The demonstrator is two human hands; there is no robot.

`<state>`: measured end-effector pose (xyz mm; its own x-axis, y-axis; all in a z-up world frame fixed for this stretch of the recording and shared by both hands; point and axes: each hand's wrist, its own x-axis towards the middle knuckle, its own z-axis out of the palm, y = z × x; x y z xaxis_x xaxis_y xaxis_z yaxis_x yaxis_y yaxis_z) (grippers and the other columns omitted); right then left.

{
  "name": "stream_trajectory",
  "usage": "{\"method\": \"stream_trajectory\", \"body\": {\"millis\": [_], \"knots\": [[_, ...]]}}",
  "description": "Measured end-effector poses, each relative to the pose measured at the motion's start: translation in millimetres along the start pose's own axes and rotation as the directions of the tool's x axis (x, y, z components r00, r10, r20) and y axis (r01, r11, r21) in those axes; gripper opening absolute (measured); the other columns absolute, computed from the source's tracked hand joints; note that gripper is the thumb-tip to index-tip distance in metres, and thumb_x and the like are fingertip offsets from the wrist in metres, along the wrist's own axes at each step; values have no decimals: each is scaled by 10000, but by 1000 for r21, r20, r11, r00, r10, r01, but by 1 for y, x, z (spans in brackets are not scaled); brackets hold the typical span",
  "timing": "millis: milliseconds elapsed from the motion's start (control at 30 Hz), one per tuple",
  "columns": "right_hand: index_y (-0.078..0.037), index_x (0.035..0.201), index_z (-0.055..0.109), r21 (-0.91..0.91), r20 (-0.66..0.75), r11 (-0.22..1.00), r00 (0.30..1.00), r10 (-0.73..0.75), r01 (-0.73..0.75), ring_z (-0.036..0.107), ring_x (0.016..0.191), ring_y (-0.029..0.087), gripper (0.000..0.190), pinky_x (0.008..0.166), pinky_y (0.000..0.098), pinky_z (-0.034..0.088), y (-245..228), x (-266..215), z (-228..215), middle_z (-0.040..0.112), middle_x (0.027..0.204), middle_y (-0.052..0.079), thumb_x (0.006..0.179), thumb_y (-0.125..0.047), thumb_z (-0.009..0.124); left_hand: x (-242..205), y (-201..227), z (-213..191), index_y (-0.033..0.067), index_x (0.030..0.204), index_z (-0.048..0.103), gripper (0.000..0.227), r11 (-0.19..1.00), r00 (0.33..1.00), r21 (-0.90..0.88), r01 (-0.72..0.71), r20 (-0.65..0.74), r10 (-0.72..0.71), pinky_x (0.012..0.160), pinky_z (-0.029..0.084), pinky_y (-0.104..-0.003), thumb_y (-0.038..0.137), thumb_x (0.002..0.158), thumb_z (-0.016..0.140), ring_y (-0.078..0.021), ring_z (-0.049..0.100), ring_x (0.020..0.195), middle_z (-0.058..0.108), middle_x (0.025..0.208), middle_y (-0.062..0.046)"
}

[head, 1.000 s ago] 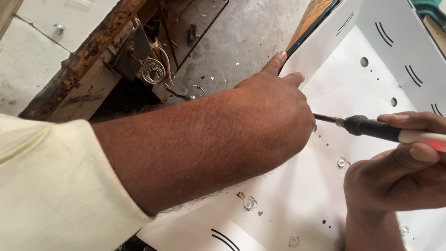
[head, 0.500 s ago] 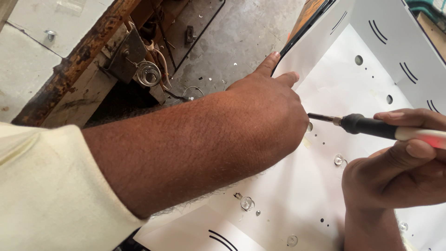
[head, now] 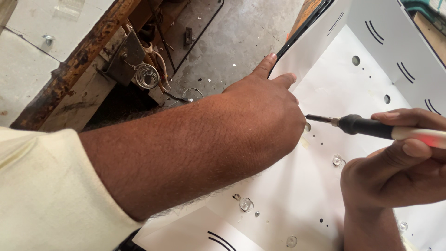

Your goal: The person uses a soldering iron to attach small circular components to a white panel. They hold the panel with one hand and apply the soldering iron with the other, moving systematically across multiple pre-marked spots.

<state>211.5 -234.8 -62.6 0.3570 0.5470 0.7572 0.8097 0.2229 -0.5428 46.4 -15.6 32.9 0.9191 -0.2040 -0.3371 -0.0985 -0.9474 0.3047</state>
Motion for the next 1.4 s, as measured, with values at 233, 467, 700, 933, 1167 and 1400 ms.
{"method": "stream_trajectory", "body": {"millis": [233,467,700,933,1167,1400], "knots": [[15,1182,460,3,2,1000,1000,-7,7,570,799,192,314,717,273,463,1,3,-1,621,1055,174,1258,-282,395,2,-2,4,49,1048,758,211,1000,1000,-3,-3,-1,3,1233,46,-707,190,895,723,-377,396,1412,657,1180,-170],[18,1181,465,8,-14,1000,1000,-2,2,571,800,193,319,717,274,461,-2,8,-8,623,1053,174,1257,-285,398,7,-2,8,42,951,735,124,999,984,-44,-1,-180,-7,1237,22,-727,75,944,615,-387,443,1347,689,1093,-162],[20,1180,470,-29,-104,998,993,-55,52,571,800,193,324,718,275,458,-20,21,-23,626,1051,174,1256,-288,400,32,-2,14,54,830,697,191,995,950,65,76,-309,-52,1206,37,-724,-40,886,541,-291,585,1078,683,904,-87],[22,1179,475,-58,-249,979,947,-203,194,572,801,194,330,718,276,456,-59,57,-47,629,1049,174,1255,-290,403,50,10,29,47,739,723,159,994,809,47,99,-585,-53,1137,48,-757,-1,825,598,-300,596,996,668,904,-104],[25,1178,480,-153,-370,935,859,-355,321,573,801,194,335,719,276,454,-94,103,-72,632,1048,174,1254,-293,406,55,25,32,64,671,704,303,947,898,258,191,-436,-63,1268,105,-646,-82,895,563,-240,642,828,659,754,-77],[27,1177,485,-259,-371,905,831,-415,336,573,801,195,341,719,277,452,-133,112,-111,635,1046,174,1254,-296,409,59,35,20,98,789,744,113,945,914,33,327,-267,-307,1099,366,-534,42,875,699,-282,684,903,748,852,-117]]}}
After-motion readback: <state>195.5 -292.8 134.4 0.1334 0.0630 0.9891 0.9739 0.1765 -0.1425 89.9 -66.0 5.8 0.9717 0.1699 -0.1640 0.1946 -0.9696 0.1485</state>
